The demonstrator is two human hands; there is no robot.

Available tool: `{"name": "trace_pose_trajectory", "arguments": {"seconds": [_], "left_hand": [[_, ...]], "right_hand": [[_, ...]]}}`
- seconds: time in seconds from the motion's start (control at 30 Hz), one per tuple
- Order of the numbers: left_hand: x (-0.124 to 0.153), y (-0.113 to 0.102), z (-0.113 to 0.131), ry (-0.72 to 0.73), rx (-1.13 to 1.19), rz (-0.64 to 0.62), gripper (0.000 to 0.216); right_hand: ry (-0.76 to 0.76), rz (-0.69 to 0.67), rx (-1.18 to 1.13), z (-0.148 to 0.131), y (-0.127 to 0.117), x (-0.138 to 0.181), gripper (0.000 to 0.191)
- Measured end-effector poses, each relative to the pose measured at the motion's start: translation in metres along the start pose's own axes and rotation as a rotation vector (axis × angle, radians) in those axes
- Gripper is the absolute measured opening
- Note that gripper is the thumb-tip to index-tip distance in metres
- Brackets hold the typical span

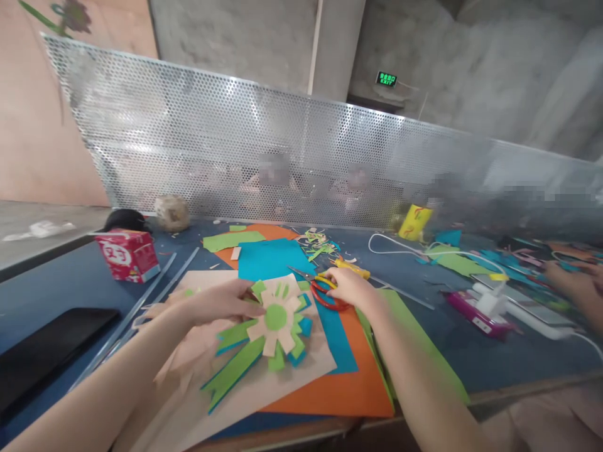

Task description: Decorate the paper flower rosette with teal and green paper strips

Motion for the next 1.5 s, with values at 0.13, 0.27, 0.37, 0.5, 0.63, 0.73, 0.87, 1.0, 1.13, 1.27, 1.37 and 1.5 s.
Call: {"name": "trace_pose_trajectory", "arguments": {"seconds": [0.13,0.27,0.37,0.5,0.63,0.73,0.87,1.0,1.13,1.27,1.37,1.5], "left_hand": [[-0.001,0.007,-0.004,-0.015,-0.117,-0.084,0.02],[-0.001,0.012,-0.006,-0.027,-0.138,-0.162,0.019],[0.0,0.017,-0.005,-0.017,-0.131,-0.214,0.017],[-0.001,0.018,-0.007,-0.001,-0.137,-0.218,0.013],[-0.002,0.014,-0.01,0.02,-0.201,-0.157,0.013],[-0.002,0.01,-0.011,0.016,-0.255,-0.087,0.014],[-0.003,0.009,-0.016,-0.021,-0.294,-0.056,0.012],[-0.007,0.006,-0.024,-0.05,-0.352,-0.025,0.012],[-0.007,0.007,-0.023,0.0,-0.341,-0.033,0.01],[-0.005,0.007,-0.012,0.047,-0.26,-0.049,0.011],[-0.003,-0.001,0.005,0.156,-0.057,0.039,0.014],[0.002,-0.01,0.019,0.234,0.236,0.128,0.02]], "right_hand": [[0.002,0.015,-0.016,0.0,0.001,-0.002,0.035],[-0.032,0.028,-0.027,-0.003,0.002,-0.001,0.036],[-0.058,0.085,-0.006,-0.009,-0.004,-0.004,0.021],[-0.151,0.155,0.05,-0.037,-0.014,-0.036,0.023],[-0.323,0.155,0.126,-0.089,-0.008,-0.099,0.029],[-0.386,0.158,0.177,-0.119,0.005,-0.145,0.03],[-0.383,0.143,0.19,-0.138,0.026,-0.186,0.029],[-0.364,0.091,0.19,-0.14,0.044,-0.2,0.03],[-0.376,0.146,0.158,-0.137,0.031,-0.186,0.023],[-0.359,0.254,0.07,-0.122,-0.015,-0.146,0.032],[-0.364,0.344,-0.045,-0.101,-0.055,-0.103,0.03],[-0.306,0.487,-0.706,-0.053,-0.091,-0.049,0.02]]}}
Point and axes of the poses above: each hand's wrist, its own x-axis away from the middle knuckle, its own y-axis out of the palm, z = x × y, the point moved 8 cm from there along -x, towards the middle knuckle, and after that the axes turned 9 degrees about x, right-handed, at the moved point
